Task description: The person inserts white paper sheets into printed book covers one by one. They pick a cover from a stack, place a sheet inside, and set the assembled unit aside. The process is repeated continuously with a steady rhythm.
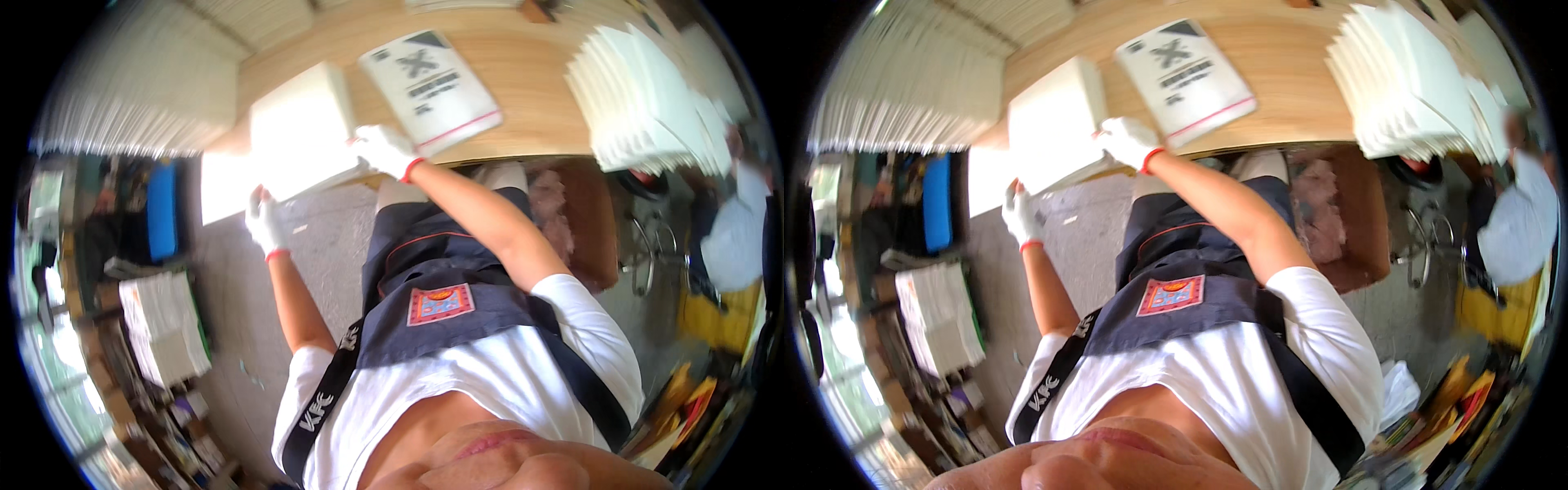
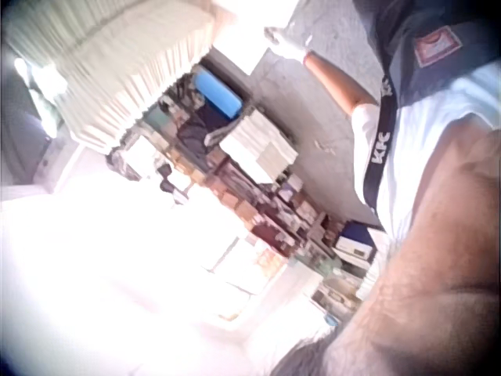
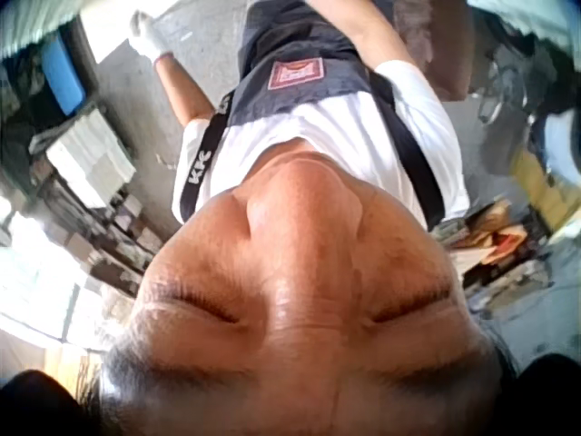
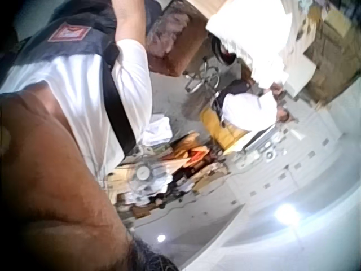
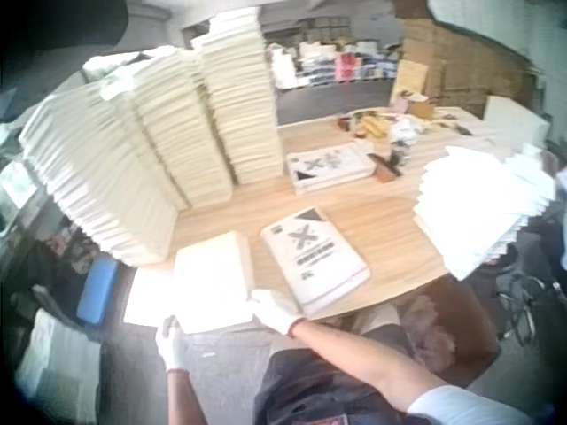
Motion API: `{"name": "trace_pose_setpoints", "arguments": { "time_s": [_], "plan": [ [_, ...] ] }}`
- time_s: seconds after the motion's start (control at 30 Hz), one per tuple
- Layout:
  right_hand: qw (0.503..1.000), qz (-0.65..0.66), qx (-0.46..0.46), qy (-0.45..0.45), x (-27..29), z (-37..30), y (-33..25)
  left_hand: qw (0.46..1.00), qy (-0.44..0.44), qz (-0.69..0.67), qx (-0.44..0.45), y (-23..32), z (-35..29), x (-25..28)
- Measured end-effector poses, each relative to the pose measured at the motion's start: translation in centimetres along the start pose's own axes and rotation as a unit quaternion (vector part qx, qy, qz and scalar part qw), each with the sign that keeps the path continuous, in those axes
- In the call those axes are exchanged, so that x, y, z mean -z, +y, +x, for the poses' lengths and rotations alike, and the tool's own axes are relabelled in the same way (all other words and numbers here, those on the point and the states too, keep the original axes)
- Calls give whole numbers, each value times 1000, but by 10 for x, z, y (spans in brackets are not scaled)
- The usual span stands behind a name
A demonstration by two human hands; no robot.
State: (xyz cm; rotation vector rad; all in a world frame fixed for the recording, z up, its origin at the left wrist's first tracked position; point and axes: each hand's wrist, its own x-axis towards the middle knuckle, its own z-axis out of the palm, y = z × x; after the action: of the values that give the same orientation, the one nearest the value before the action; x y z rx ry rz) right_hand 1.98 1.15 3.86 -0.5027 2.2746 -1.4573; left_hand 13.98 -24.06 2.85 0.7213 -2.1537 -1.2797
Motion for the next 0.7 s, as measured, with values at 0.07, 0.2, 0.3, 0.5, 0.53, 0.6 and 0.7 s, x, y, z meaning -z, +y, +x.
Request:
{"name": "trace_pose_setpoints", "arguments": {
  "time_s": [0.07, 0.2, 0.3, 0.5, 0.53, 0.6, 0.7],
  "plan": [
    [996, 90, -7, 13, 8, -10, 1, 978, 82, -190, 7, -24, -1, -11],
    [924, 380, 16, 34, 67, -66, 1, 932, 166, -315, 69, -84, -30, -16],
    [930, 296, 75, 203, 145, -145, -9, 936, 149, -284, 143, -125, -58, -30],
    [824, 282, -49, 489, 313, -260, 31, 979, 30, -158, 126, -134, -114, -79],
    [813, 368, -73, 445, 339, -271, 39, 982, -1, -153, 110, -129, -117, -86],
    [784, 398, -91, 468, 350, -267, 33, 985, -59, -142, 77, -121, -120, -98],
    [784, 403, -100, 461, 363, -263, 43, 980, -127, -156, 6, -76, -127, -109]
  ]
}}
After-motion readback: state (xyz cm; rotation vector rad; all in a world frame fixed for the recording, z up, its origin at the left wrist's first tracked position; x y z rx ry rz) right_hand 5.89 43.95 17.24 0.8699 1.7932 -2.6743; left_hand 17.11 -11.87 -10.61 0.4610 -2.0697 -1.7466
